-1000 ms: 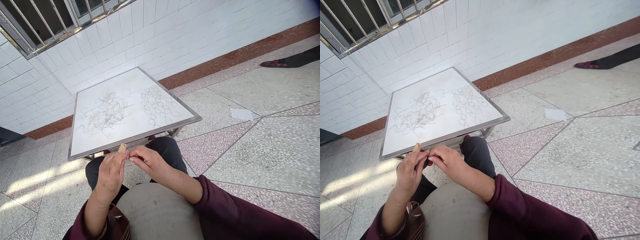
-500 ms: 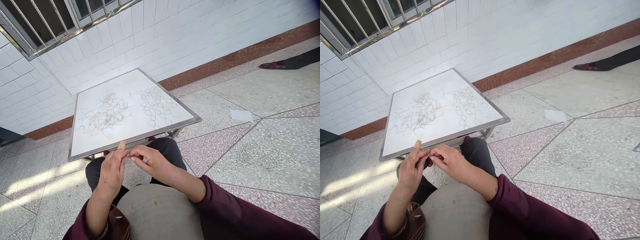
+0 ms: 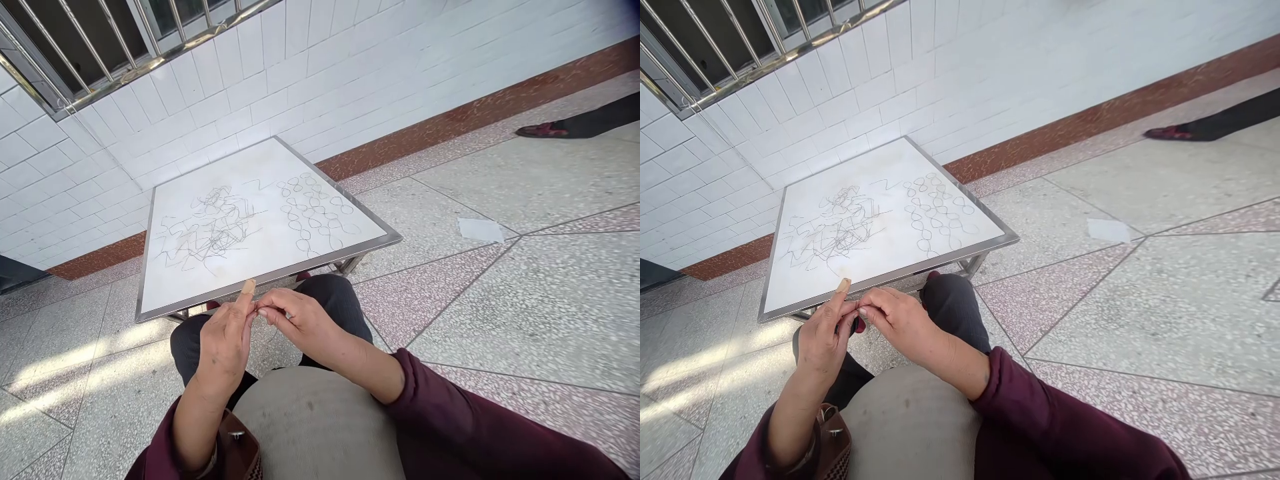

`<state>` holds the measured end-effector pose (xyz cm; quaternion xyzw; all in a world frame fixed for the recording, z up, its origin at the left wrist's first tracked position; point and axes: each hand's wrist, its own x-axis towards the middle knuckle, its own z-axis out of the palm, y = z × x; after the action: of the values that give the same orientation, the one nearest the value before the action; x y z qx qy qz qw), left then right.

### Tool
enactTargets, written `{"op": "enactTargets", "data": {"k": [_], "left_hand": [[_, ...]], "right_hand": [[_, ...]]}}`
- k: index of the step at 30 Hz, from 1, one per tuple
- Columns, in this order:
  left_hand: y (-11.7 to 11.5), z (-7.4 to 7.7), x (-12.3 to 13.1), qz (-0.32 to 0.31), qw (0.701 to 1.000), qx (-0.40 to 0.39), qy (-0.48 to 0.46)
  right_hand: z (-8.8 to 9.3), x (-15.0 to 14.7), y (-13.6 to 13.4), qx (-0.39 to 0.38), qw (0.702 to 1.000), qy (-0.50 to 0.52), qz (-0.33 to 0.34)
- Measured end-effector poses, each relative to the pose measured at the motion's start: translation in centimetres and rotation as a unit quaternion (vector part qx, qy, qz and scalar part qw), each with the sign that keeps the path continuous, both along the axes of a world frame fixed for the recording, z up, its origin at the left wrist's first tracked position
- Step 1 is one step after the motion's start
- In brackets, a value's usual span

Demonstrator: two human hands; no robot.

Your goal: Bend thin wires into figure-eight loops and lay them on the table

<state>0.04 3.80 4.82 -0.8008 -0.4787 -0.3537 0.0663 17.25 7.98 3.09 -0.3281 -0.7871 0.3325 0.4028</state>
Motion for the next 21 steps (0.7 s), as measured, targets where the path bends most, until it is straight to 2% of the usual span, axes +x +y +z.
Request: {"op": "enactTargets", "data": {"k": [3,7,12,17,21], "left_hand": [[0.0,-0.1,-0.1,0.018,0.998,0.027,0.049],[-0.2,-0.3,-0.2,0.038,0.998,0.027,0.047],[-0.4,-0.3,0.0,0.076,0.996,-0.049,-0.01],[-0.2,-0.3,0.4,0.091,0.986,-0.121,-0.072],[-0.3,-0.3,0.6,0.101,0.976,-0.145,-0.123]], "right_hand": [[-0.1,0.0,0.1,0.033,0.999,-0.008,-0.007],[-0.2,0.1,0.3,0.112,0.993,-0.034,-0.024],[-0.3,-0.2,0.3,0.2,0.976,-0.078,-0.045],[-0.6,-0.9,0.2,0.231,0.966,-0.085,-0.074],[-0.9,-1.3,0.3,0.242,0.963,-0.088,-0.083]]}}
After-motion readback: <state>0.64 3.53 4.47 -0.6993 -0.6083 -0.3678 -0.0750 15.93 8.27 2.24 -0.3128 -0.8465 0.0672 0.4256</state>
